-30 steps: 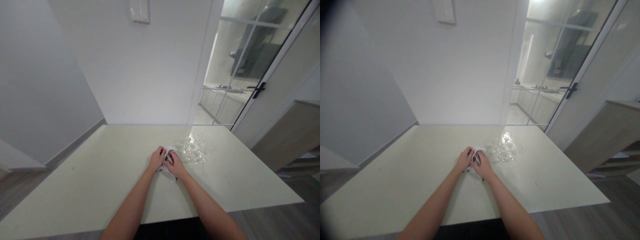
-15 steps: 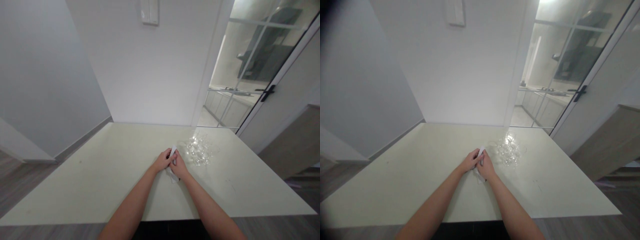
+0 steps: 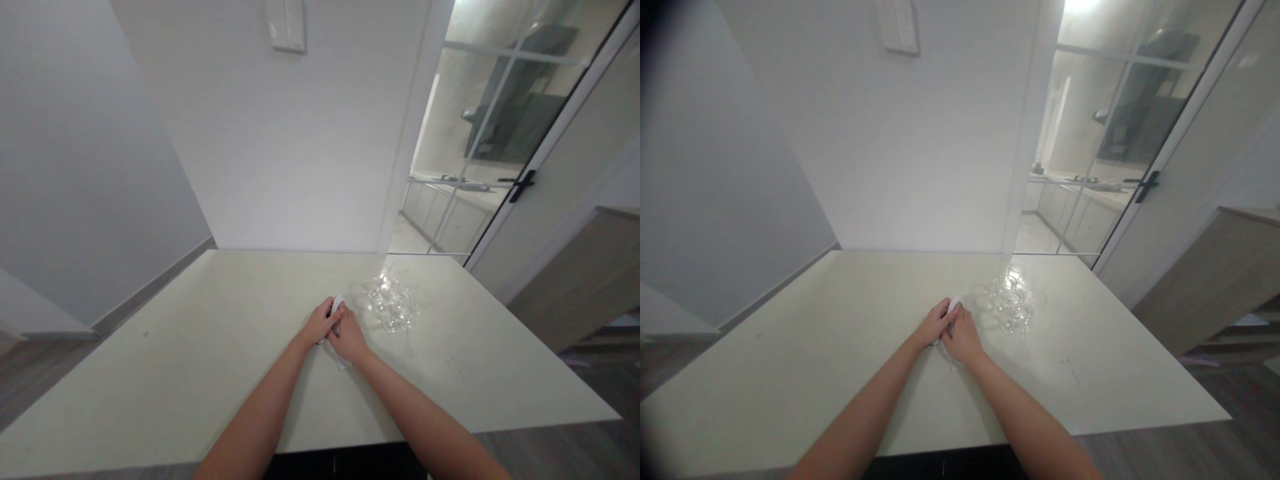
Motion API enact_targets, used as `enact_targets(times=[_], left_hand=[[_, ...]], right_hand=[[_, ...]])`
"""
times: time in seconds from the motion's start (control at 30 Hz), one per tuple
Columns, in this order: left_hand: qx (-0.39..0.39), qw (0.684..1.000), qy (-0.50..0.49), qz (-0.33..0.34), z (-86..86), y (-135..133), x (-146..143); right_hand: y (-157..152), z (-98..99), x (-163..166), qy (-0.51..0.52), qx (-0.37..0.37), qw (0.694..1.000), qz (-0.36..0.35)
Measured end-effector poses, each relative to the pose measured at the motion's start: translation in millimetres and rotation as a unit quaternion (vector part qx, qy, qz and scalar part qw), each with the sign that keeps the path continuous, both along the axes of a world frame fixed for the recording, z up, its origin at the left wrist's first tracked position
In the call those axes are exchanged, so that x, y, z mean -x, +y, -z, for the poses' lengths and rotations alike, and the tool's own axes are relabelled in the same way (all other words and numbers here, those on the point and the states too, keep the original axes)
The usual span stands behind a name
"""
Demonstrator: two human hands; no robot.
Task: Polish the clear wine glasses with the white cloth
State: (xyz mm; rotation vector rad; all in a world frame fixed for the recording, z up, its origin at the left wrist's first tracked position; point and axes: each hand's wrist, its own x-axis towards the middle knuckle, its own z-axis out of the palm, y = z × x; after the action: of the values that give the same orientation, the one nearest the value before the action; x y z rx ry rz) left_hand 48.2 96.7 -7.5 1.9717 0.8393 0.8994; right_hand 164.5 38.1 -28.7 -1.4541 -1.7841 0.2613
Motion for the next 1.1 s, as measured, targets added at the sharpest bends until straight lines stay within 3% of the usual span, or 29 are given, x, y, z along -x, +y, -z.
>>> enact_targets(times=[0.13, 0.43, 1.1], left_hand=[[0.011, 1.000, -0.001, -0.010, 2.6, 0.8, 0.0], [0.028, 0.998, -0.038, 0.029, -8.7, -6.7, -1.8], [0.049, 0.999, -0.023, 0.007, -6.3, -6.6, -1.9]], right_hand=[[-0.4, -1.9, -0.8, -0.012, -0.004, 1.000, -0.007], [11.2, -9.1, -13.8, 0.114, 0.015, 0.993, -0.042], [11.7, -14.4, -18.6, 0.111, 0.035, 0.992, -0.058]])
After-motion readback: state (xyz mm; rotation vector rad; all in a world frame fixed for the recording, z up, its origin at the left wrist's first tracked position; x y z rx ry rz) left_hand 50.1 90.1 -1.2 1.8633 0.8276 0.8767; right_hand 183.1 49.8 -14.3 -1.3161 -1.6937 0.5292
